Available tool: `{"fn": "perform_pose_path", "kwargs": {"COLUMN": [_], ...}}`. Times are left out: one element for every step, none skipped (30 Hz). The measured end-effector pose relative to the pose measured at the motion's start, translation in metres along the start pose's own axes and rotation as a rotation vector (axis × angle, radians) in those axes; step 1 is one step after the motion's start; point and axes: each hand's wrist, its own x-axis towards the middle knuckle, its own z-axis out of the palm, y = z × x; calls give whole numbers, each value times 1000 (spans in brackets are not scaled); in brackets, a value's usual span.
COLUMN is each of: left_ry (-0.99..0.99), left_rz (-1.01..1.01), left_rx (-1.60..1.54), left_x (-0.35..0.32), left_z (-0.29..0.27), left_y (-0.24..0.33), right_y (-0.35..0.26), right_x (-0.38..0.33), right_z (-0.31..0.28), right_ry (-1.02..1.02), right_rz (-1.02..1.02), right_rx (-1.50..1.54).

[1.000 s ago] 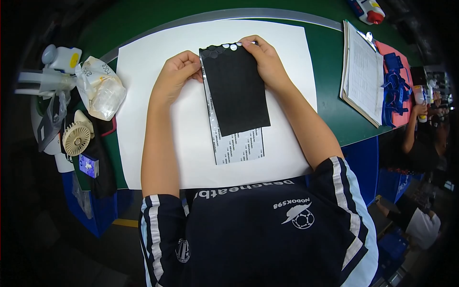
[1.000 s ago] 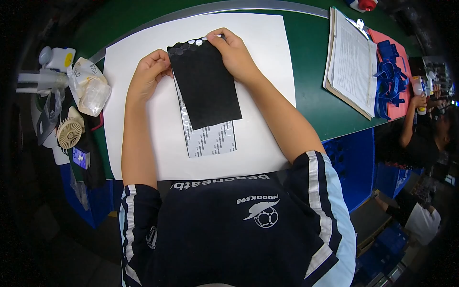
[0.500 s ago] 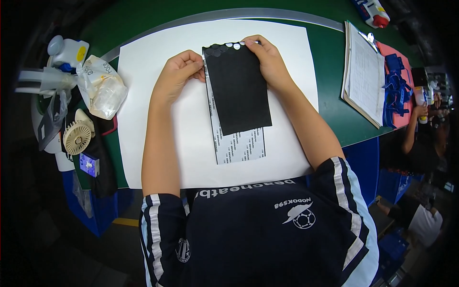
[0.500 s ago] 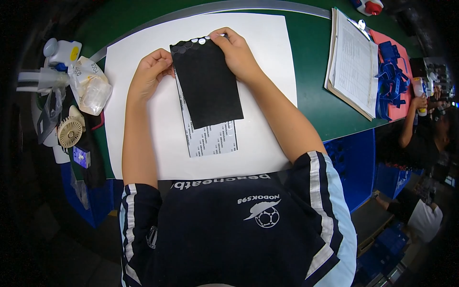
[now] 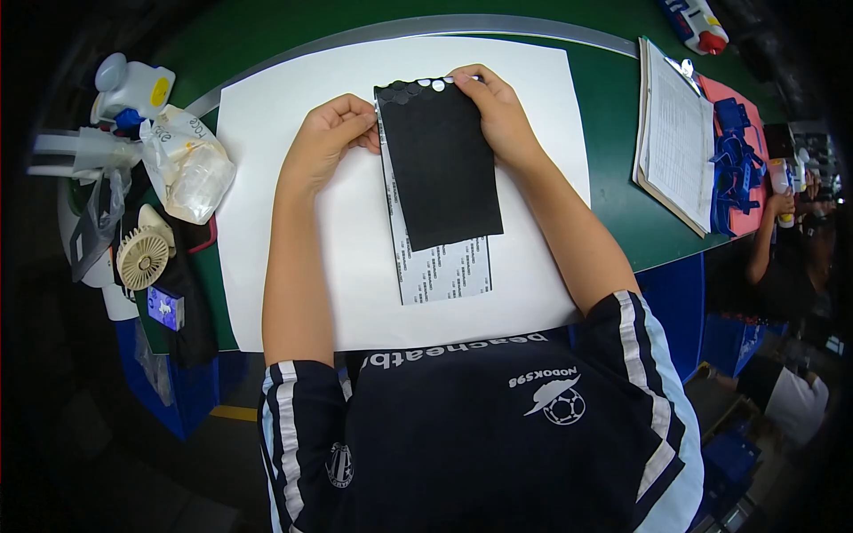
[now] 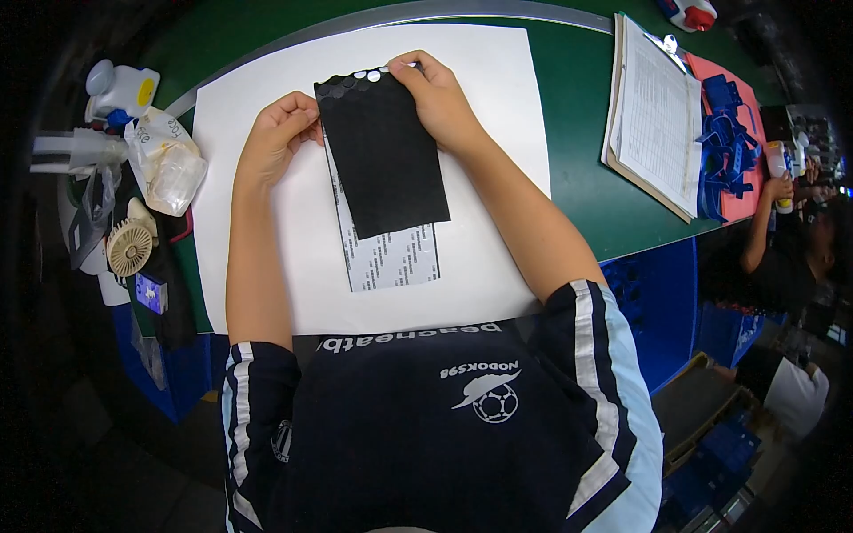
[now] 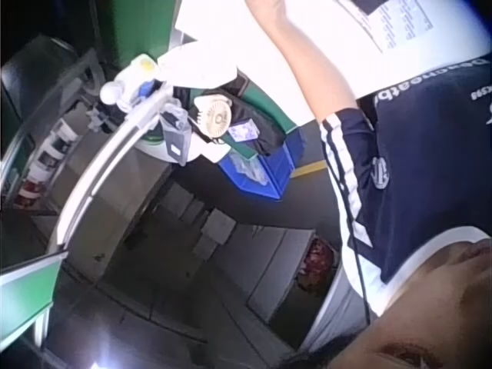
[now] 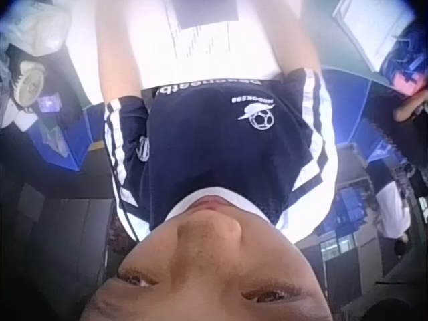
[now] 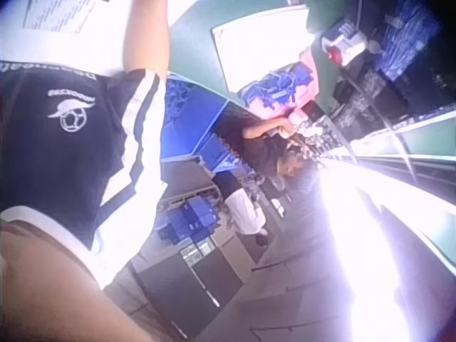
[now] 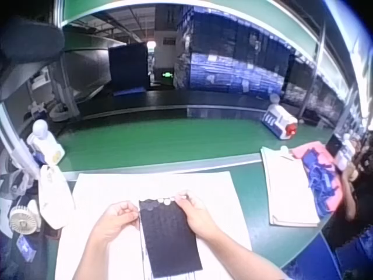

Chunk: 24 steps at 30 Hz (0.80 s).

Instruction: Assembling components of a plastic toy device, including attaching insulation foam strips and fitting plastic covers.

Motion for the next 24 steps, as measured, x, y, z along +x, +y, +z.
{"fn": "perform_pose_path", "kwargs": {"left_ry": [-1, 10, 21, 21, 24, 27, 27, 27, 28, 28, 26, 25, 25, 28, 31, 30, 26, 23, 23, 20, 16, 16, 11, 8], "left_rz": [0, -1, -3, -3, -2, -2, -2, -3, -3, -3, -1, 1, 0, 2, 5, 5, 8, 11, 12, 11, 9, 10, 8, 7], "left_rx": [0, 5, 10, 10, 18, 27, 27, 27, 27, 28, 20, 12, 13, -9, -30, -31, -39, -46, -46, -39, -32, -32, -28, -24], "left_x": [0, 0, 0, 0, 0, 0, 0, 0, 0, 0, 0, 0, 0, 0, 0, 0, 0, 0, 0, 0, 0, 0, 0, 0], "left_z": [0, 1, 2, 2, 2, 1, 1, 1, 1, 1, 0, 0, 0, 1, 1, 2, 2, 2, 2, 1, 1, 0, 0, 0], "left_y": [0, 1, 1, 1, 0, 0, 0, 0, 0, 0, 0, -1, -1, 0, 0, 0, 1, 1, 1, 1, 0, 0, -1, -1], "right_y": [0, 1, 1, 1, 1, 1, 1, 1, 1, 1, 1, 2, 2, 2, 2, 2, 3, 3, 3, 3, 3, 3, 2, 2], "right_x": [0, 0, 0, 0, 0, 0, 0, 0, 0, 0, 0, 1, 1, 1, 1, 1, 2, 2, 2, 2, 2, 2, 1, 1], "right_z": [0, 0, 0, 0, 0, 0, 0, 0, 0, 0, 0, 1, 1, 1, 1, 0, 0, 0, 0, 0, 0, 0, 0, 1], "right_ry": [1, 2, 1, 0, 0, -1, -2, -2, -4, -6, -6, -7, -9, -9, -6, -4, -4, -6, -8, -9, -9, -8, -8, -7], "right_rz": [1, 1, -1, -3, -3, -7, -10, -10, -12, -13, -13, -12, -10, -10, -7, -3, -3, -5, -8, -8, -9, -9, -9, -9], "right_rx": [3, 3, 10, 16, 16, 5, -6, -7, -3, 1, 2, 7, 12, 12, 9, 6, 6, 5, 4, 4, 0, -4, -4, -10]}}
